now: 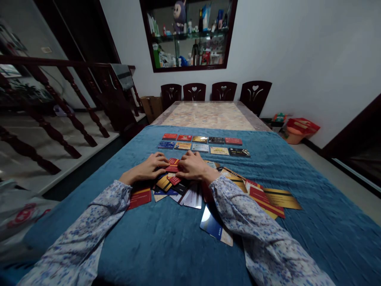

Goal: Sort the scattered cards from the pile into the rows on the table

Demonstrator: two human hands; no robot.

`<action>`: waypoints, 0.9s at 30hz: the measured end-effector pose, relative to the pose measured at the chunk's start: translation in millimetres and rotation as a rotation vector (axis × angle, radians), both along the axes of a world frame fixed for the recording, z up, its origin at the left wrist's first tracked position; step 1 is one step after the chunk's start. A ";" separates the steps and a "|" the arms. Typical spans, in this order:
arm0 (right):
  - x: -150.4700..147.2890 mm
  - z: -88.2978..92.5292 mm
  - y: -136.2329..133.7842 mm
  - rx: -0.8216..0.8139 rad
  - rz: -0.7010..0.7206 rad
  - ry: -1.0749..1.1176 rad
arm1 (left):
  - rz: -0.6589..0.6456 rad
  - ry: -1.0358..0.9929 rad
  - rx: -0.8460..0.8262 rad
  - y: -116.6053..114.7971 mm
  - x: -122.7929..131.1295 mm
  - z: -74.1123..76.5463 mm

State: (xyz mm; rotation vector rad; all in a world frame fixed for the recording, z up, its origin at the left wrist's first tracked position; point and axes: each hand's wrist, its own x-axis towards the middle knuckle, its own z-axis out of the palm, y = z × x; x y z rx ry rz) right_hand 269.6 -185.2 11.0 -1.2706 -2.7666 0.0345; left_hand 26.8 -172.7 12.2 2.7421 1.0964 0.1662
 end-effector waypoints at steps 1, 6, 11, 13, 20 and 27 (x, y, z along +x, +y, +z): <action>0.4 0.7 -0.1 -0.001 0.002 0.000 | -0.010 -0.014 0.007 -0.2 -0.1 0.2; 1.8 4.9 -0.5 -0.020 0.001 0.019 | -0.098 -0.168 0.091 4.2 -3.2 -3.4; 2.2 0.7 5.0 -0.005 -0.060 0.052 | -0.085 -0.332 0.175 11.7 -3.6 -14.3; 2.3 -2.2 7.5 0.001 -0.098 0.070 | -0.045 -0.383 0.206 14.2 -3.0 -20.0; 2.7 -6.2 9.9 0.035 -0.151 0.127 | 0.003 -0.442 0.221 18.5 -1.8 -30.1; 3.7 -9.6 11.3 0.041 -0.164 0.172 | 0.058 -0.504 0.199 15.9 2.0 -29.9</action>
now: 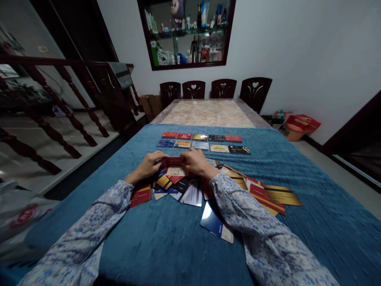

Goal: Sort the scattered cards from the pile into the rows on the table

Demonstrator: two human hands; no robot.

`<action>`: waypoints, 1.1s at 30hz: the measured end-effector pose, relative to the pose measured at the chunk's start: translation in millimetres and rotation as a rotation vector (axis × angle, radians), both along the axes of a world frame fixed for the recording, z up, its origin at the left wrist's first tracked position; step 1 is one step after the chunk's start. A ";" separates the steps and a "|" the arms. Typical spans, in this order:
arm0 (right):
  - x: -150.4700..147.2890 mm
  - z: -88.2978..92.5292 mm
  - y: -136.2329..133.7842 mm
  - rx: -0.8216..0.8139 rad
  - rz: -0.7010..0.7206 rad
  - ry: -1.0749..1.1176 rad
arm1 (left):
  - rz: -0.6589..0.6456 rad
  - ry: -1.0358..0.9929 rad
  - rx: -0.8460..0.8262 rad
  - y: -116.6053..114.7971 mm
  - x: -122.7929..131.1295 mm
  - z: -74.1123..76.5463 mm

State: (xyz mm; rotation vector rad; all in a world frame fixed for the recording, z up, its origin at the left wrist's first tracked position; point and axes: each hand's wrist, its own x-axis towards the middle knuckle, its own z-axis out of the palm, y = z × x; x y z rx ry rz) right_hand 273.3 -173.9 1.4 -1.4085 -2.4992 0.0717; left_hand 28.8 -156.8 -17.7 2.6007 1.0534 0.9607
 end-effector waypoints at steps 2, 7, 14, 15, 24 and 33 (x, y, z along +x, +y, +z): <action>1.3 -2.8 2.1 0.008 0.006 0.046 | 0.022 -0.034 -0.016 -1.1 1.4 0.0; 6.2 -10.7 8.7 0.037 0.037 0.118 | 0.065 -0.084 -0.062 -2.1 4.1 -1.4; 8.7 -15.1 15.6 0.146 0.103 0.273 | 0.084 -0.155 -0.101 0.4 4.3 -7.1; 8.3 -15.0 16.0 0.177 0.104 0.308 | 0.077 -0.157 -0.098 1.0 4.3 -8.0; -2.6 -5.6 4.0 0.295 0.075 0.342 | 0.022 -0.138 -0.034 0.3 4.9 -8.0; -4.6 -4.0 -1.3 0.435 0.056 0.083 | 0.067 -0.236 0.096 -13.1 11.3 4.0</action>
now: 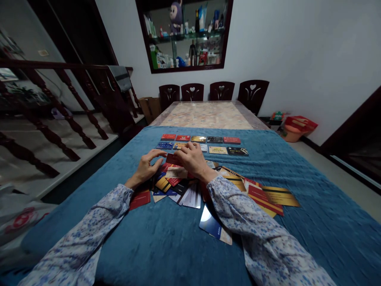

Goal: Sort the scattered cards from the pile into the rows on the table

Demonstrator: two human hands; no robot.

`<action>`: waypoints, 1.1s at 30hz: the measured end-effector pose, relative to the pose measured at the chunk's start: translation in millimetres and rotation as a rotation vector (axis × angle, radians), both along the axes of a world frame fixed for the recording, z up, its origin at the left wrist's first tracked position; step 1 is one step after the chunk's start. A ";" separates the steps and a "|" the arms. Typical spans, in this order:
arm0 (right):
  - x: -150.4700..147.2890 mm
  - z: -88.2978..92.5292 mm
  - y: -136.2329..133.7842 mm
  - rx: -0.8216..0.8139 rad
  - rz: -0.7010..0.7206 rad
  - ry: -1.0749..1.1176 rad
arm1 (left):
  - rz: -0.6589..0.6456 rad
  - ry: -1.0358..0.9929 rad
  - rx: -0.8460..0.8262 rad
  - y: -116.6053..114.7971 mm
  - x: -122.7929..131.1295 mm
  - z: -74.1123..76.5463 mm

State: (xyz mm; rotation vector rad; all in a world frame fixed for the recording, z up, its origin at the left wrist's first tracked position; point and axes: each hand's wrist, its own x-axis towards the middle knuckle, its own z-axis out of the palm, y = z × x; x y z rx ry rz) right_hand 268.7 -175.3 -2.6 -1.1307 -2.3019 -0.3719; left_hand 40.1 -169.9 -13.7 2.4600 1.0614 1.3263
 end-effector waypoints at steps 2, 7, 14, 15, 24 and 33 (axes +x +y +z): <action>-0.1 -0.5 0.3 0.018 0.013 -0.032 | -0.023 0.009 0.022 -5.0 3.3 2.6; -1.1 0.8 -0.1 0.014 0.046 -0.072 | -0.084 0.121 0.023 -9.3 8.7 0.6; -3.3 -4.2 -0.2 0.006 0.034 -0.083 | -0.059 0.176 -0.010 -4.6 4.3 -5.5; -3.3 -5.3 -0.5 0.006 0.030 -0.084 | -0.050 0.183 -0.014 -3.9 3.4 -6.1; -3.4 -9.1 -5.1 -0.059 -0.058 -0.097 | 0.037 0.186 -0.012 5.0 -4.1 -14.0; -9.8 -12.9 -9.0 -0.151 -0.129 -0.105 | 0.099 0.306 -0.056 5.4 -6.1 -18.5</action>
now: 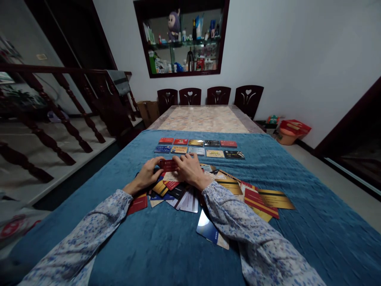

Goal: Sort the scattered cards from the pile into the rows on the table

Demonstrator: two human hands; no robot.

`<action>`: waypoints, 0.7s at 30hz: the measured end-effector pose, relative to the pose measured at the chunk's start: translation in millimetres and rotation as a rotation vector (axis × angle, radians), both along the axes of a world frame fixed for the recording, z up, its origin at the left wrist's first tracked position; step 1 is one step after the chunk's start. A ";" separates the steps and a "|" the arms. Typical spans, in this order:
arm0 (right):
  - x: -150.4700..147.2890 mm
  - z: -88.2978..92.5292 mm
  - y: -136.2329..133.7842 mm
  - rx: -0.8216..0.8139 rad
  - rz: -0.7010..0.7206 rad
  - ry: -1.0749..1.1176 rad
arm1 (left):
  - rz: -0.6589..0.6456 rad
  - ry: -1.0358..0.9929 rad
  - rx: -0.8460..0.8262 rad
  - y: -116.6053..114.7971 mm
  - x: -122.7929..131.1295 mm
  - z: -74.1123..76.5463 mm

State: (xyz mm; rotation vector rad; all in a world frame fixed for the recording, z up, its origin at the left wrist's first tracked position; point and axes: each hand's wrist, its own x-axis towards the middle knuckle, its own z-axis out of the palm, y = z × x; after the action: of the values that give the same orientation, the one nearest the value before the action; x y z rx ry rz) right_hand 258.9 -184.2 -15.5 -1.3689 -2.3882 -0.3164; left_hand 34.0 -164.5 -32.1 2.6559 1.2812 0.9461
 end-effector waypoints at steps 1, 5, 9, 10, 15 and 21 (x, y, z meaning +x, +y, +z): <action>-0.1 0.0 0.0 -0.008 -0.002 -0.004 | 0.005 0.012 -0.004 -0.1 0.1 -0.3; -0.2 0.9 0.4 -0.042 -0.013 -0.009 | 0.014 0.037 -0.011 -0.1 0.9 -1.1; -0.1 2.0 0.8 -0.055 -0.014 0.011 | 0.019 0.026 -0.008 1.0 1.9 -1.4; 0.1 2.2 1.0 -0.052 -0.014 0.018 | 0.021 0.018 -0.008 1.4 2.0 -1.5; 2.5 2.6 3.1 -0.039 -0.022 0.032 | 0.014 -0.003 -0.025 2.4 1.6 -0.6; 5.5 5.2 4.6 -0.063 -0.038 0.012 | 0.006 0.005 -0.020 4.0 -0.1 -1.5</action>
State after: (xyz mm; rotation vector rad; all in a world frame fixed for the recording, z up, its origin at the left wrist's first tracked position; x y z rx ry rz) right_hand 264.4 -179.6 -10.3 -1.4416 -2.3839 -0.2444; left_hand 33.9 -160.5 -33.6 2.6435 1.2928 0.9226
